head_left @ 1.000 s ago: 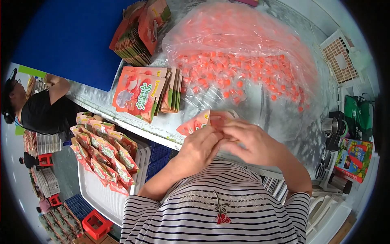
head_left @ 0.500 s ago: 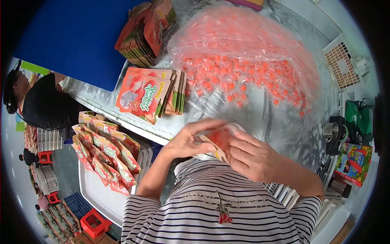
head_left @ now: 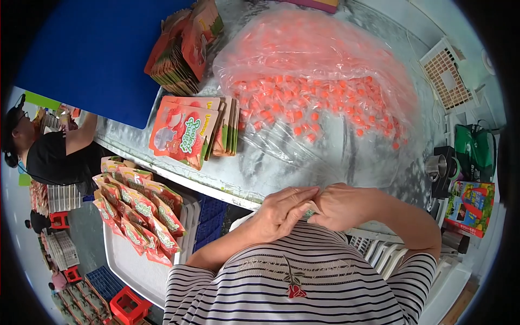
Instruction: Packaging individual gummy candies into small plastic retail bags by hand.
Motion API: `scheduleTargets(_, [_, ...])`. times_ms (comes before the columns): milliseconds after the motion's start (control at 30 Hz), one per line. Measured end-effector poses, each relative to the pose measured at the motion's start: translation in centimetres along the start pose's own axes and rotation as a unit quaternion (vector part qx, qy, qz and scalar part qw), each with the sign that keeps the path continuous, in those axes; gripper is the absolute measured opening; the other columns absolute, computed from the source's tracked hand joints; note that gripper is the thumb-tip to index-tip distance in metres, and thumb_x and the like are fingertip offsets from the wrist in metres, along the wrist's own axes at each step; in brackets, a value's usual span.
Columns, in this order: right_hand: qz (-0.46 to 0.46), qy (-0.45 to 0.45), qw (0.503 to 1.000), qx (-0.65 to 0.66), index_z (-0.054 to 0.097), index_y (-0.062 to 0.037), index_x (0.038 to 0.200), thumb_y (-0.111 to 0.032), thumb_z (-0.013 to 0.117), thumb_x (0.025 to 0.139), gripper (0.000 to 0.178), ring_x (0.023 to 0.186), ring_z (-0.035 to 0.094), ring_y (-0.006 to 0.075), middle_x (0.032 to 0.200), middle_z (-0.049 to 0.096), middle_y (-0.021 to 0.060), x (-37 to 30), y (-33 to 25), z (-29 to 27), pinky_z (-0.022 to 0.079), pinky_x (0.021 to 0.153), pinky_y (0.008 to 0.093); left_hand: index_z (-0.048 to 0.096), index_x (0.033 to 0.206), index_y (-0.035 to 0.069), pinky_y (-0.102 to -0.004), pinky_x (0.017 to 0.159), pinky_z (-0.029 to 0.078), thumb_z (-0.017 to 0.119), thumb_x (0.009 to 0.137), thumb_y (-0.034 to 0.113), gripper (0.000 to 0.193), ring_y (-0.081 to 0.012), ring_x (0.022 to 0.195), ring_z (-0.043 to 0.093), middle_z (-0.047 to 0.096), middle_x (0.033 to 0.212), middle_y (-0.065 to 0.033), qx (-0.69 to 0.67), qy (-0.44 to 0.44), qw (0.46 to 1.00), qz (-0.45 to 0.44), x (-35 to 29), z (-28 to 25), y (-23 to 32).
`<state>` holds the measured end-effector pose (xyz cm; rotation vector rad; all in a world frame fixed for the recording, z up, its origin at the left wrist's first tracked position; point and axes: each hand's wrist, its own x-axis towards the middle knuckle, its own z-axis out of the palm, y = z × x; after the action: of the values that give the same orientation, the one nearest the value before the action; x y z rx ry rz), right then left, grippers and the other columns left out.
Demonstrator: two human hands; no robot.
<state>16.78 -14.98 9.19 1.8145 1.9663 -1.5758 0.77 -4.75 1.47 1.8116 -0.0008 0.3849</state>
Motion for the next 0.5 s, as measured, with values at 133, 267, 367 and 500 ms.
scheduleTargets(133, [-0.077,0.21,0.974,-0.044,0.059,0.0064,0.083,-0.014,0.061,0.086,0.021,0.081,0.063,0.0398,0.078,0.064,0.0232,-0.8,-0.4,0.6,0.049,0.074,0.0476,0.06,0.112,-0.01,-0.0351,0.083,0.053,0.049,0.1,0.014,0.03,-0.0311,0.097,0.066,0.064,0.111,-0.0239,-0.011,0.035,0.999,-0.032,0.0,-0.5,0.4])
scheduleTargets(267, [-0.04,0.19,0.98,-0.036,0.059,0.0052,0.083,-0.013,0.062,0.084,0.018,0.077,0.064,0.0387,0.079,0.064,0.0227,-0.6,0.1,0.8,0.05,0.068,0.0455,0.063,0.106,-0.008,-0.034,0.08,0.053,0.047,0.101,0.016,0.029,-0.0289,0.093,0.066,0.065,0.109,-0.0228,-0.047,0.026,0.997,-0.052,-0.1,-0.4,0.2])
scheduleTargets(367, [0.016,0.055,0.997,-0.043,0.059,0.0015,0.081,-0.014,0.062,0.083,0.016,0.075,0.065,0.0355,0.075,0.064,0.0199,0.3,0.7,-0.2,0.05,0.065,0.0443,0.064,0.107,-0.007,-0.0278,0.07,0.049,0.045,0.102,0.024,0.037,-0.0162,0.078,0.063,0.067,0.103,-0.0178,-0.059,0.041,0.996,-0.044,-0.6,0.3,-0.4])
scheduleTargets(500, [-0.077,0.364,0.926,-0.064,0.06,0.0001,0.087,-0.012,0.069,0.079,0.017,0.08,0.064,0.0326,0.08,0.063,0.0174,0.8,2.3,1.9,0.05,0.068,0.0433,0.068,0.101,-0.002,-0.0252,0.055,0.041,0.046,0.103,0.026,0.035,-0.007,0.06,0.047,0.058,0.068,-0.0017,-0.067,0.117,0.975,-0.174,-0.2,-1.0,0.3])
